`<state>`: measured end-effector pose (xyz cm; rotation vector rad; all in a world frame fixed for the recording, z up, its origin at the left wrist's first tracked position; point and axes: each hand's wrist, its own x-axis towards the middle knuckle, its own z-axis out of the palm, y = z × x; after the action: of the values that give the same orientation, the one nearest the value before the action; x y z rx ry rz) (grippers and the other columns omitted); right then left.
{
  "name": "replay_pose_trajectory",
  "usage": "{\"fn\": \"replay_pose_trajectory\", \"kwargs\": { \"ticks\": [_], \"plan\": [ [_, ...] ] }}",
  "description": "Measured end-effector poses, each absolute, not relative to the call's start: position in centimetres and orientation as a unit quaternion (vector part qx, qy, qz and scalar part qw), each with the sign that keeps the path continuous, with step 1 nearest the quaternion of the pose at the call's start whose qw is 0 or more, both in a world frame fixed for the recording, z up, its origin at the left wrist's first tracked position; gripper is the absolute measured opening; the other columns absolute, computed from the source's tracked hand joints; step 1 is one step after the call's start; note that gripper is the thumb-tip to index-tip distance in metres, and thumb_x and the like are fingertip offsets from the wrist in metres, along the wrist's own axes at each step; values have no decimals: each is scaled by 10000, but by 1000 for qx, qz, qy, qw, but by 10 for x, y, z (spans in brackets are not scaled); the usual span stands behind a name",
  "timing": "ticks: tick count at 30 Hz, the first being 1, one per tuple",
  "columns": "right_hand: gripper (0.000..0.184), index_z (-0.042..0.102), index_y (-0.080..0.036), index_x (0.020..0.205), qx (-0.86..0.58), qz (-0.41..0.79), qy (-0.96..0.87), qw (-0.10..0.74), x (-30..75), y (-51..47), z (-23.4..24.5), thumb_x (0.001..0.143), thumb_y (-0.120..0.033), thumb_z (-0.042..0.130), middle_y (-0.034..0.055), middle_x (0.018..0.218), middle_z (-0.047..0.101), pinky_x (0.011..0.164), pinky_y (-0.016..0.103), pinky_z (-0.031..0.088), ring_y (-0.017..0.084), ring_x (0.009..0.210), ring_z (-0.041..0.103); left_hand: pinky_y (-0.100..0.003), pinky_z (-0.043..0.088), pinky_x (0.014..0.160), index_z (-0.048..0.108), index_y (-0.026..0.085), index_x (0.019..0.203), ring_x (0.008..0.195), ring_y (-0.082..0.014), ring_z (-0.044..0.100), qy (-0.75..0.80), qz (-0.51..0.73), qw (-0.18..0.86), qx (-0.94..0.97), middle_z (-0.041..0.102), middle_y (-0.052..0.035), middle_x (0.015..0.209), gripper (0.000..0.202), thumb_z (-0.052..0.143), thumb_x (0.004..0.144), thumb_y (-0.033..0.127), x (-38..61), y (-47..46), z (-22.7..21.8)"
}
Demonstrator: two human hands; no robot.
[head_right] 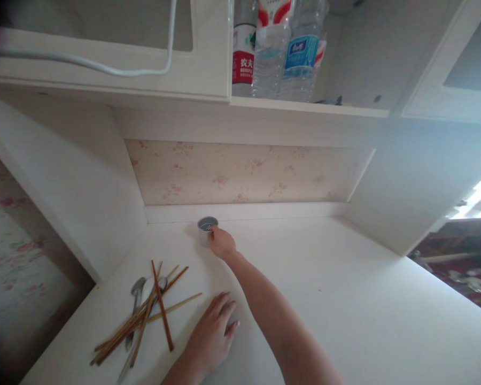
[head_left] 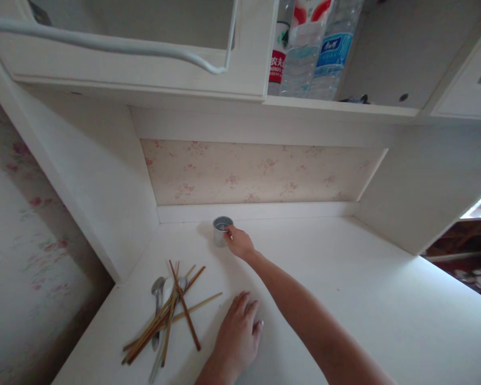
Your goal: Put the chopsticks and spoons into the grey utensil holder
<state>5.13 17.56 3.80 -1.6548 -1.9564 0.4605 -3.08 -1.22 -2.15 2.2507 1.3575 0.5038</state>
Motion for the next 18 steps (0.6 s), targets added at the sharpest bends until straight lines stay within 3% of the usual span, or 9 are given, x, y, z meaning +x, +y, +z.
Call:
{"fn": "replay_pose_trajectory", "kwargs": {
  "ticks": [11, 18],
  "plan": [
    [252, 594, -239, 1086, -583, 144, -721, 345, 104, 102, 45, 952, -376, 430, 16, 939, 718, 657, 237, 455, 139, 705, 664, -402, 321, 1148, 633, 188, 1205, 1320, -245, 436, 498, 198, 195, 821, 520, -92, 1394, 370, 488, 869, 242, -29, -14, -19],
    [282, 605, -215, 1034, -576, 185, -674, 423, 144, 31, 36, 922, -428, 458, 28, 819, 698, 576, 258, 477, 157, 619, 648, -414, 369, 1109, 663, 182, 1126, 1252, -248, 498, 494, 224, 174, 822, 576, -111, 1311, 309, 505, 865, 227, -26, -16, -21]
  ]
}}
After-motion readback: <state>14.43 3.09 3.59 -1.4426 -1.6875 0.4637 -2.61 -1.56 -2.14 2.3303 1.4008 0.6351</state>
